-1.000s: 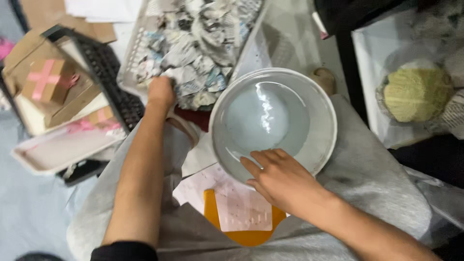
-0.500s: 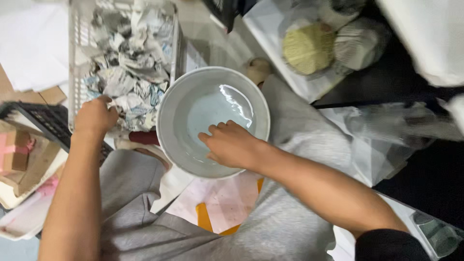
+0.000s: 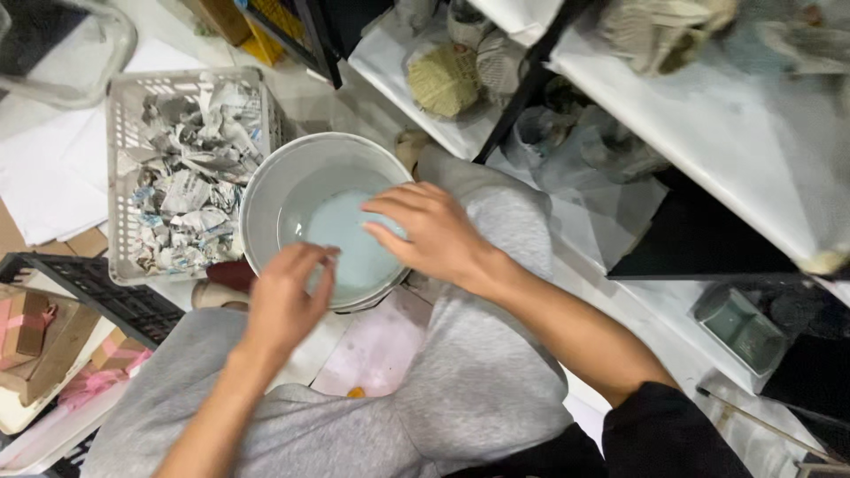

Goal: The person sits on the floor and wraps small ceramic items, such as a plate and a cup, with newspaper. They wet the newspaper in a bucket of water, fold it around the items, and place the wrapped items on a nearby shelf.

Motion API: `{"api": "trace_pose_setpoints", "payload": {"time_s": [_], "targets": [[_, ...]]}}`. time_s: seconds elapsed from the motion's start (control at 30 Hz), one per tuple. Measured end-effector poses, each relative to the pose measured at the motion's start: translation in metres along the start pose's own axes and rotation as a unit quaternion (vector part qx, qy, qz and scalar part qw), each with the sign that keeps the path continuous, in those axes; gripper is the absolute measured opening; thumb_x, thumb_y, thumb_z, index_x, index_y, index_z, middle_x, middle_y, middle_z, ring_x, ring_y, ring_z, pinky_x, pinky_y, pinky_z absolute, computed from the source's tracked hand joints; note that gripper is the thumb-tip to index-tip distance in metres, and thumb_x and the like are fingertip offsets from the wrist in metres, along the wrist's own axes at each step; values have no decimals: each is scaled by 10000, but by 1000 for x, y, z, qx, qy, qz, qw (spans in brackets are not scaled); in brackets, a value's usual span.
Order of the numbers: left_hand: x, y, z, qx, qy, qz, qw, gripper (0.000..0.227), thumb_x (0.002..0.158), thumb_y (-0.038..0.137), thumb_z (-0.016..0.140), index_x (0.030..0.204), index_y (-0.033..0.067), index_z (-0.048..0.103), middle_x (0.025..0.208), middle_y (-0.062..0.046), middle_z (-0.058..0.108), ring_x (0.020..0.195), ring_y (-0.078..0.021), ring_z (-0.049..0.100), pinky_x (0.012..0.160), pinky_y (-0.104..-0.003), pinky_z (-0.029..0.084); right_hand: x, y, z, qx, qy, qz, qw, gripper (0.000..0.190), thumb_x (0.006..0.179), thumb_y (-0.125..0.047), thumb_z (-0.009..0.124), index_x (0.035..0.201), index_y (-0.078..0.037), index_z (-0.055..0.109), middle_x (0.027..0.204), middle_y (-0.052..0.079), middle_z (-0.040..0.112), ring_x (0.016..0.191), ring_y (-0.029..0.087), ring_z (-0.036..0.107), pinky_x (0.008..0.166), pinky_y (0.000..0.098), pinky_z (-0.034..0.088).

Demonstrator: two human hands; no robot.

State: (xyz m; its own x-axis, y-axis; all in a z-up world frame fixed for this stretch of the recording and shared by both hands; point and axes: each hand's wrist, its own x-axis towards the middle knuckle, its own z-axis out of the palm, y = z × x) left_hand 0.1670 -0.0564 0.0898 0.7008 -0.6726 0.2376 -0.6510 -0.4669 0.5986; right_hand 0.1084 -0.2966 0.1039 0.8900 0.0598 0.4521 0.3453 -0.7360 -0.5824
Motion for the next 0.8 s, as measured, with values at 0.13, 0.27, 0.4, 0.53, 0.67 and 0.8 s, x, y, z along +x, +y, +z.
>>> {"api": "trace_pose_setpoints", "payload": {"time_s": [0.13, 0.27, 0.4, 0.53, 0.67, 0.8], "targets": [[-30, 41, 23, -64, -27, 64, 996, 192, 852, 37, 696, 1037, 46, 747, 994, -126, 714, 944, -318, 691, 828, -402, 557, -22, -10, -78, -67, 179, -51, 980, 104, 995, -48, 772, 1082, -85, 727, 1115, 74, 733, 1002, 194, 738, 861, 321, 621], [-72, 73, 41, -129, -40, 97, 986, 189, 849, 15, 671, 1025, 35, 738, 1036, -128, 721, 976, -315, 695, 856, -388, 556, -42, -14, -160, -129, 314, 56, 939, 357, 1034, -17, 840, 1318, -60, 628, 1300, 102, 606, 833, 131, 659, 693, 223, 516], [-88, 92, 72, -212, -23, -17, 977, 160, 862, 47, 700, 1013, 28, 751, 1028, -108, 753, 888, -254, 732, 783, -339, 583, -16, -3, -210, -240, 278, 63, 928, 509, 944, -130, 829, 1386, -61, 587, 1426, 154, 559, 935, 254, 694, 722, 369, 537], [-125, 96, 97, -234, 52, -43, 970, 158, 923, 27, 672, 1061, 17, 748, 1052, -120, 737, 946, -248, 702, 812, -325, 554, -6, 21, -208, -349, 186, 74, 915, 605, 920, -254, 857, 1400, -18, 575, 1334, 179, 602, 1094, 427, 664, 839, 531, 516], [-131, 89, 96, -274, 61, -138, 950, 168, 900, 41, 677, 1048, 29, 757, 1010, -84, 757, 793, -184, 668, 717, -286, 545, 14, 21, -216, -338, 154, 127, 920, 496, 969, -272, 840, 1318, -9, 605, 1305, 219, 638, 1083, 442, 664, 872, 547, 517], [-138, 79, 95, -296, 44, -162, 940, 195, 880, 43, 693, 1067, 21, 747, 1007, -82, 749, 751, -163, 636, 716, -285, 537, -19, -7, -196, -328, 173, 82, 925, 402, 1024, -204, 833, 1291, 13, 626, 1274, 211, 690, 999, 373, 710, 813, 451, 555]]}}
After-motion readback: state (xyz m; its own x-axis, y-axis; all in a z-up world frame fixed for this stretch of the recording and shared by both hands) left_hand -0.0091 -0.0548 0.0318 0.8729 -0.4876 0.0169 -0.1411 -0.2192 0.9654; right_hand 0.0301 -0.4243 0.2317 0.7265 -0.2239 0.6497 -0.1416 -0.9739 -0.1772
